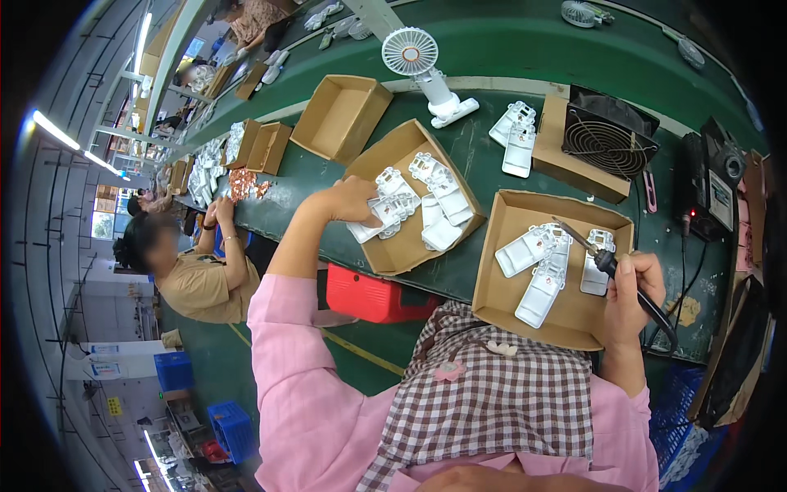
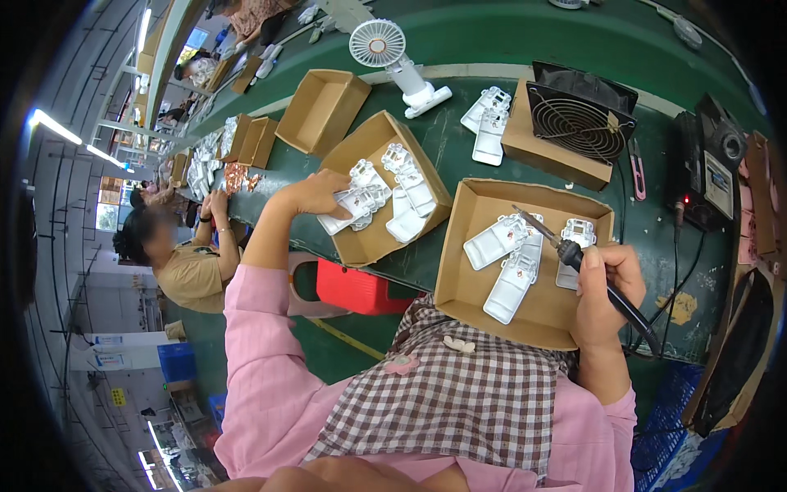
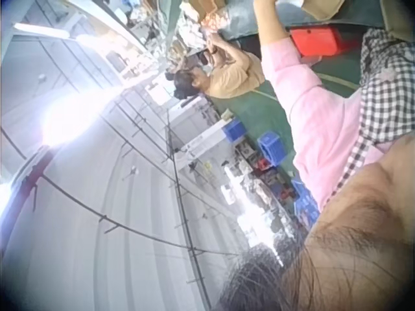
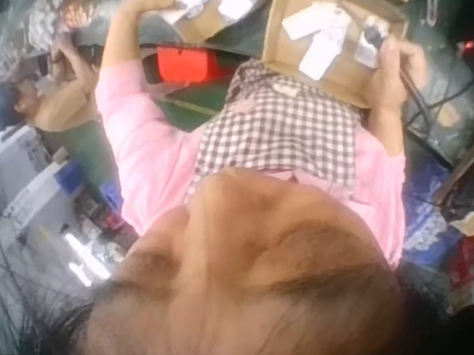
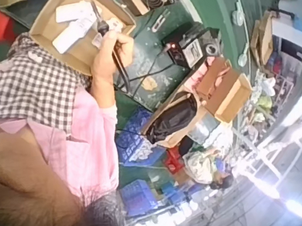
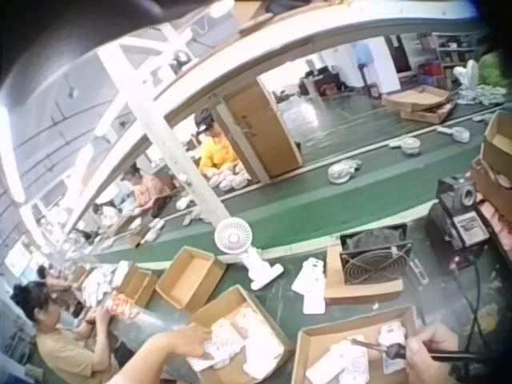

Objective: The person solders components inside plastic housings using a soldering iron, retrieving the parts from cardboard boxes and transferring them between boxes on the workstation.

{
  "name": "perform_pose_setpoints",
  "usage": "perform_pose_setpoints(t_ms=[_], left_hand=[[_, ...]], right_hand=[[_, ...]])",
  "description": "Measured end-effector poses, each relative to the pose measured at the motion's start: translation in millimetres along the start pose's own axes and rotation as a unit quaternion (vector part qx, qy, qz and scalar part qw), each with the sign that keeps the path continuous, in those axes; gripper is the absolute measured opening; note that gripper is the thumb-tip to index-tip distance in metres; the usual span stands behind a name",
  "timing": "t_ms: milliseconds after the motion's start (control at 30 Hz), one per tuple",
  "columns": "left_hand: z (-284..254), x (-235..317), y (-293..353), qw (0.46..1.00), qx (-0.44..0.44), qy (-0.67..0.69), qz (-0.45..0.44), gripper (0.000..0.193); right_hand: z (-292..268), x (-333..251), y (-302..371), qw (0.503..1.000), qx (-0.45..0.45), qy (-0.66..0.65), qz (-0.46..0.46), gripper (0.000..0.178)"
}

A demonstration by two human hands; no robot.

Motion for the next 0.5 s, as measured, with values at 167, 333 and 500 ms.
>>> perform_pose_setpoints(t_ms=[167,333,500], left_hand=[[10,-9,-16,0.995,-0.002,0.095,0.023,0.083],[13,-14,-21,0.976,-0.002,0.210,0.056,0.068],[-3,-6,-6,0.947,0.079,0.291,0.110,0.047]], right_hand=[[0,-2,-1,1.000,0.012,-0.004,0.015,0.015],[2,-5,-2,1.000,0.011,-0.004,0.017,0.014],[2,-4,-3,1.000,0.011,-0.003,0.010,0.014]])
Point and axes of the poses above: each hand's wrist, its own y-axis away from the middle knuckle, its own z-axis out of the palm, x = y × z, the point moved 7 cm from there along -y, towards the middle knuckle, and after that the axes turned 9 degrees about z, right-handed, at the moved point
